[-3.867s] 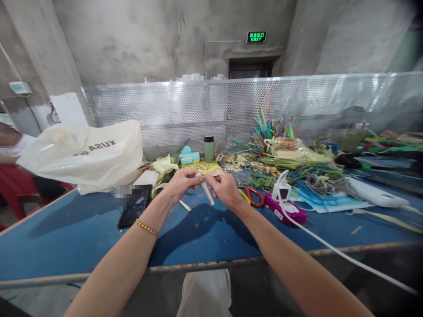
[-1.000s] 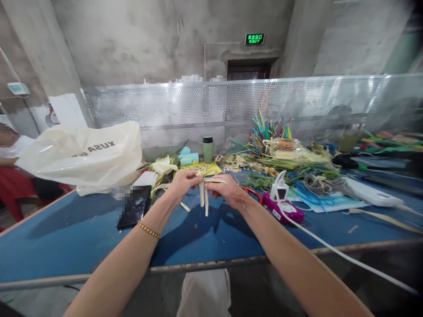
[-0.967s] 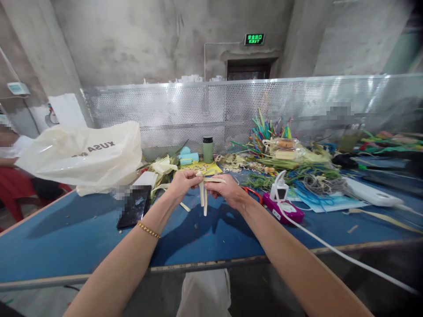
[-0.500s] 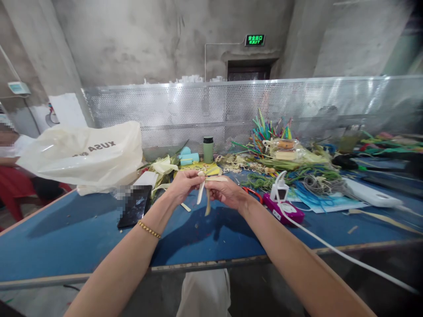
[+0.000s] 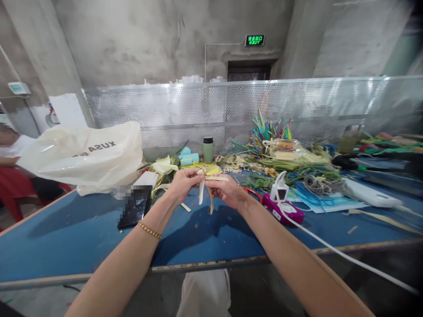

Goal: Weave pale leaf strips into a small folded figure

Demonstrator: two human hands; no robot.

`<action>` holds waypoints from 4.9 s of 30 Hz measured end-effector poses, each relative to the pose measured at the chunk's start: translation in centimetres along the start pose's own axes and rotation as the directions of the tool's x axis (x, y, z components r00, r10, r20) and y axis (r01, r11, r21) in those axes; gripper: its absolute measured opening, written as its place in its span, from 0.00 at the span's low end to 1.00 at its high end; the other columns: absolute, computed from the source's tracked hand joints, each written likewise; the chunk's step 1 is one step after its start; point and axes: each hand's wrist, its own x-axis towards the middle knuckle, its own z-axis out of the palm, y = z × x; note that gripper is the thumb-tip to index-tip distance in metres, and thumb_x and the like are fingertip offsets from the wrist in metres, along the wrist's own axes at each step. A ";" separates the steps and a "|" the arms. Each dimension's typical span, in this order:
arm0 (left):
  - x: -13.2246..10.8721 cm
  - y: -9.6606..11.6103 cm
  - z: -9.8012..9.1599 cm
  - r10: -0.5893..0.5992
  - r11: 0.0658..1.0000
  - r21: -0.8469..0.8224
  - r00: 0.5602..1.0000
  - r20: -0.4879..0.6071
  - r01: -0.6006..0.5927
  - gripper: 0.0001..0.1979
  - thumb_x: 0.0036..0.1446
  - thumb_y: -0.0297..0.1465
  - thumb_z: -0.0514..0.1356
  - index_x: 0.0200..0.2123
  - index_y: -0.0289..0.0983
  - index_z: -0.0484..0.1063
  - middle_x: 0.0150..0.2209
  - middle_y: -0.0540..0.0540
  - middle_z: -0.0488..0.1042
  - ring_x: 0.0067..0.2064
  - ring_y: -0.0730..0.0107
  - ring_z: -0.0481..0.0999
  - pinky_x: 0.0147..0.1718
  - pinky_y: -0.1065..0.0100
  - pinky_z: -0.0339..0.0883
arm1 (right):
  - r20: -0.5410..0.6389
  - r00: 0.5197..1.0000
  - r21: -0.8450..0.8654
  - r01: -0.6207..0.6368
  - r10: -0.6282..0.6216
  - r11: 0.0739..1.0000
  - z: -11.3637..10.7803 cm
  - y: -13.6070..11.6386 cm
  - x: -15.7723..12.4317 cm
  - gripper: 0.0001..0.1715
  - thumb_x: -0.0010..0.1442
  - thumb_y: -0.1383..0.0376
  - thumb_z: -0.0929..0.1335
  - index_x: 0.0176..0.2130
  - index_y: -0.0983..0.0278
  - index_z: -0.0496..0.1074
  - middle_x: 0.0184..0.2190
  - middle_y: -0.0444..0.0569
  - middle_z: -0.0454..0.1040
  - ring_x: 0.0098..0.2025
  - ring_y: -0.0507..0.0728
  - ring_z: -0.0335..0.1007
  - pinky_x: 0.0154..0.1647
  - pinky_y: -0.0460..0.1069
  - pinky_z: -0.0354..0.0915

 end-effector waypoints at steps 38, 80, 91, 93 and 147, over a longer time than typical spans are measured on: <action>0.9 -0.7 -1.2 0.131 0.985 0.157 0.907 -0.401 -0.073 0.10 0.37 0.31 0.66 0.24 0.31 0.74 0.16 0.54 0.64 0.20 0.80 0.56 0.21 0.72 0.47 | -0.206 0.977 -0.454 -0.046 -0.055 0.890 0.5 1.8 0.8 0.02 0.42 0.73 0.66 0.22 0.66 0.68 0.13 0.40 0.66 0.17 0.46 0.60 0.17 0.41 0.55; 0.3 -0.8 -0.5 -0.005 0.997 0.077 0.964 -0.267 0.026 0.10 0.35 0.31 0.67 0.17 0.33 0.69 0.15 0.53 0.62 0.18 0.80 0.57 0.20 0.72 0.48 | 0.281 0.692 -0.896 0.438 -0.665 0.076 1.4 1.1 -0.6 0.11 0.62 0.71 0.60 0.39 0.65 0.72 0.37 0.53 0.73 0.42 0.55 0.69 0.45 0.48 0.64; 0.3 -1.1 -0.1 -0.036 0.996 0.073 0.963 -0.269 0.057 0.11 0.34 0.31 0.68 0.16 0.33 0.69 0.15 0.53 0.62 0.18 0.80 0.57 0.19 0.72 0.47 | 0.164 0.650 -0.906 0.397 -0.742 0.147 1.1 1.9 0.1 0.07 0.56 0.73 0.61 0.31 0.64 0.66 0.28 0.48 0.67 0.31 0.54 0.63 0.36 0.47 0.61; 0.4 -1.1 -0.2 -0.075 0.996 0.020 0.962 -0.262 0.083 0.11 0.33 0.31 0.68 0.17 0.33 0.69 0.15 0.52 0.63 0.18 0.80 0.58 0.19 0.72 0.48 | 0.165 0.650 -0.889 0.424 -0.742 0.174 1.1 1.9 0.2 0.08 0.54 0.74 0.62 0.34 0.64 0.66 0.30 0.48 0.67 0.31 0.53 0.62 0.35 0.47 0.61; 0.0 -0.7 0.8 0.090 0.980 0.191 0.974 -0.209 -0.050 0.12 0.40 0.35 0.67 0.23 0.31 0.73 0.17 0.53 0.66 0.20 0.79 0.59 0.21 0.72 0.51 | -0.257 0.799 -0.708 0.227 -0.543 0.669 0.9 1.3 0.4 0.13 0.59 0.57 0.65 0.33 0.64 0.70 0.16 0.42 0.70 0.13 0.50 0.64 0.18 0.44 0.61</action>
